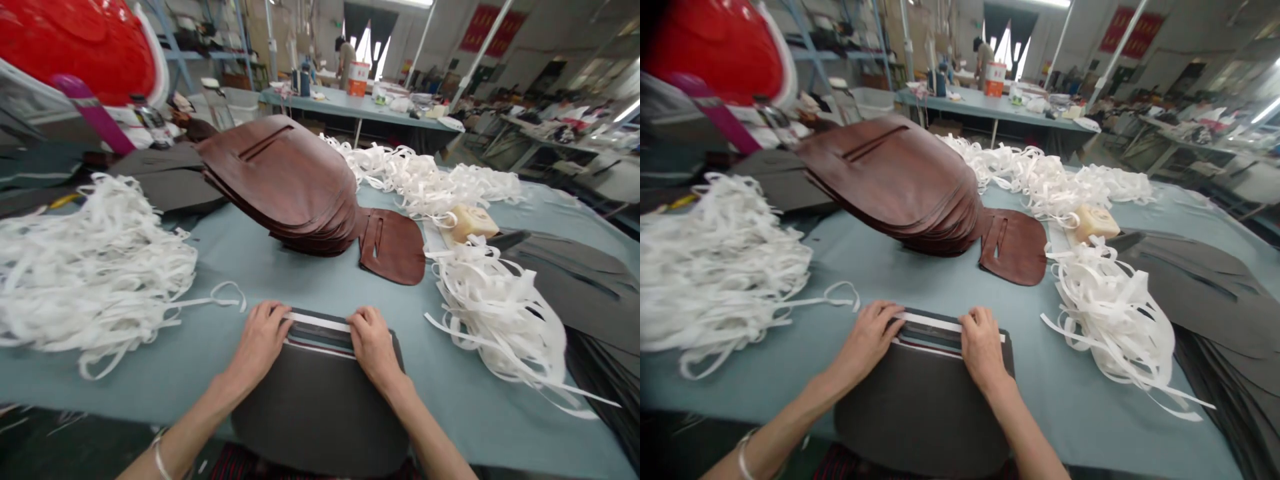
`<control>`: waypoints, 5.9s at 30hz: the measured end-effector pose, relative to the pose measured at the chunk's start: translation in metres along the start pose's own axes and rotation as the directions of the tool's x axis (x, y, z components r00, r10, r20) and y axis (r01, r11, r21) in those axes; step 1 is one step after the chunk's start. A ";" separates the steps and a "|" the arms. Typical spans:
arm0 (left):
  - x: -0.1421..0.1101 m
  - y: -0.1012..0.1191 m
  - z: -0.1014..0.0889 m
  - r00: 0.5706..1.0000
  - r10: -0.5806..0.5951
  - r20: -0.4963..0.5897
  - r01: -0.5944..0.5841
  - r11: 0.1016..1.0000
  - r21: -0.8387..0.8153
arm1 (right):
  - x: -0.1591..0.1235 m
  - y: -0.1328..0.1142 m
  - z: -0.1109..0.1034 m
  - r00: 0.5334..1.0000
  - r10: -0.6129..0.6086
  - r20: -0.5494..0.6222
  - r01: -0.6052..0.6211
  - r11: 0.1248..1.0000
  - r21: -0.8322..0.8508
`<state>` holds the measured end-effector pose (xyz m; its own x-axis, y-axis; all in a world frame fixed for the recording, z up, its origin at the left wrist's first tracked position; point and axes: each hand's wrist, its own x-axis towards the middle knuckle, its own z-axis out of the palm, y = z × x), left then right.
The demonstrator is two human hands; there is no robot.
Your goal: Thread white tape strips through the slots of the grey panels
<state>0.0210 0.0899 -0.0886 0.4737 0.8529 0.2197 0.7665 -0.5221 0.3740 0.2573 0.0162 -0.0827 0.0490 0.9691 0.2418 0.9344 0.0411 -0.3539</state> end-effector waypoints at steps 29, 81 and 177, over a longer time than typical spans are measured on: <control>-0.005 0.006 0.000 0.930 0.329 0.166 -0.368 0.856 0.362 | 0.018 -0.032 0.014 0.864 -0.443 0.239 0.488 0.853 -0.183; -0.039 -0.047 -0.045 0.998 -0.005 -0.066 -0.006 0.986 -0.164 | 0.057 -0.140 0.054 0.907 -0.403 0.121 0.392 0.914 0.109; -0.108 0.047 -0.010 0.989 -0.117 0.086 0.122 0.991 -0.053 | -0.098 -0.028 -0.007 0.969 -0.229 0.089 0.171 0.891 0.421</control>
<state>0.0013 -0.0267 -0.0856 0.4162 0.9042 0.0956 0.7944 -0.4128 0.4456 0.2289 -0.0817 -0.0900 -0.1976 0.9517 0.2349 0.6921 0.3051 -0.6542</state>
